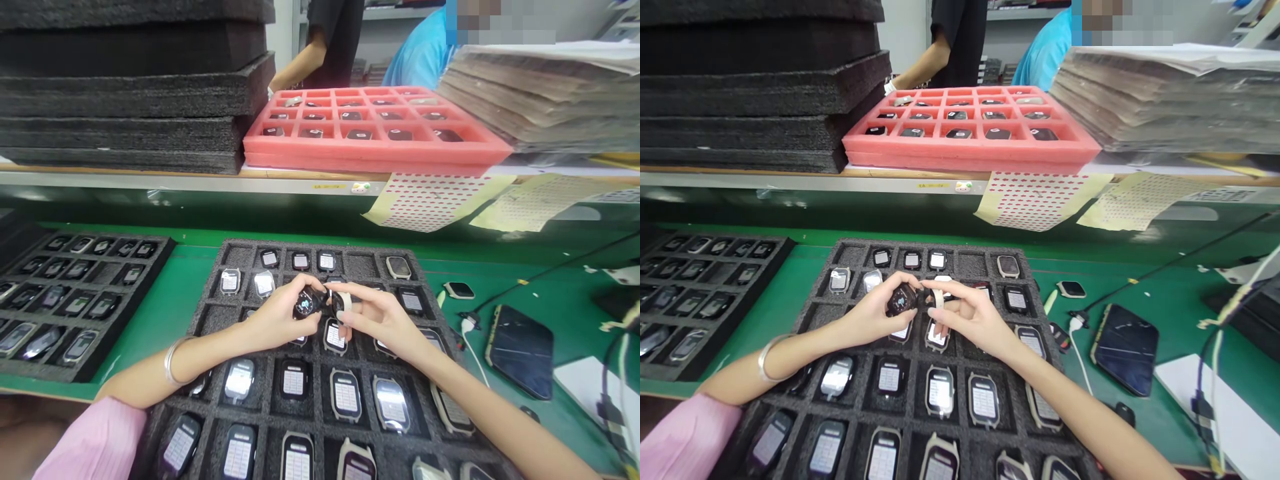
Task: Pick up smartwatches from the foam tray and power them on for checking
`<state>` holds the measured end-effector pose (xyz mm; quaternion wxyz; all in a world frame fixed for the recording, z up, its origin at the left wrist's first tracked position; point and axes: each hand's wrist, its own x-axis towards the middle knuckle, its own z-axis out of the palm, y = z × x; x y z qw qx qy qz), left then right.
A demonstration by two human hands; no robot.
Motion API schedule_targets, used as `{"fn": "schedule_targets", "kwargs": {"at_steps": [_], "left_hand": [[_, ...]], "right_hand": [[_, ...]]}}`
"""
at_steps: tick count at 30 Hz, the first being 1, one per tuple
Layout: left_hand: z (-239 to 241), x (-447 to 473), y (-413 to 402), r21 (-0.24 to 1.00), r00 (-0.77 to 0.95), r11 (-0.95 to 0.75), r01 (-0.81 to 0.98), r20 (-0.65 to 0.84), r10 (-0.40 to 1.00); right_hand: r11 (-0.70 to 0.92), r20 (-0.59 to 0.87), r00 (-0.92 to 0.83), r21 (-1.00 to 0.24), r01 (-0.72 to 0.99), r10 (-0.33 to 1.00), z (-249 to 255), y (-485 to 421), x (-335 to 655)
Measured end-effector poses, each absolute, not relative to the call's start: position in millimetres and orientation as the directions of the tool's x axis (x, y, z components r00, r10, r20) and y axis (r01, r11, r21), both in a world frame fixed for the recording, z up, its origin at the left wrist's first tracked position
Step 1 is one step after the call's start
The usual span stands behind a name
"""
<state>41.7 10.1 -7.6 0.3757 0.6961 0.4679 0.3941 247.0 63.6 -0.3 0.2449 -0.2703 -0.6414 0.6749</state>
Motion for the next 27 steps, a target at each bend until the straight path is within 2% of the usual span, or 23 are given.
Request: {"fn": "schedule_targets", "kwargs": {"at_steps": [5,12,18,24,27], "left_hand": [[-8.9,40.2,10.6,0.874,0.275,-0.271,0.404,0.166,0.947],[-6.2,41.3,9.6,0.879,0.266,-0.305,0.367,0.215,0.94],[-6.4,40.8,10.1,0.871,0.281,-0.264,0.413,0.154,0.947],[-3.4,41.4,8.7,0.878,0.251,-0.304,0.37,0.221,0.943],[-3.7,40.5,8.7,0.878,0.26,-0.274,0.393,0.18,0.949]], "right_hand": [[-0.022,-0.044,-0.725,-0.999,0.039,0.687,2.0,63.6,244.4],[-0.03,-0.037,-0.718,-0.999,0.023,0.696,1.9,61.6,244.3],[-0.009,-0.032,-0.716,-0.999,0.035,0.697,2.2,63.3,244.0],[0.01,-0.011,-0.716,-1.0,0.025,0.698,2.6,61.3,243.7],[0.034,0.006,-0.72,-0.999,0.025,0.694,1.4,61.4,243.8]]}}
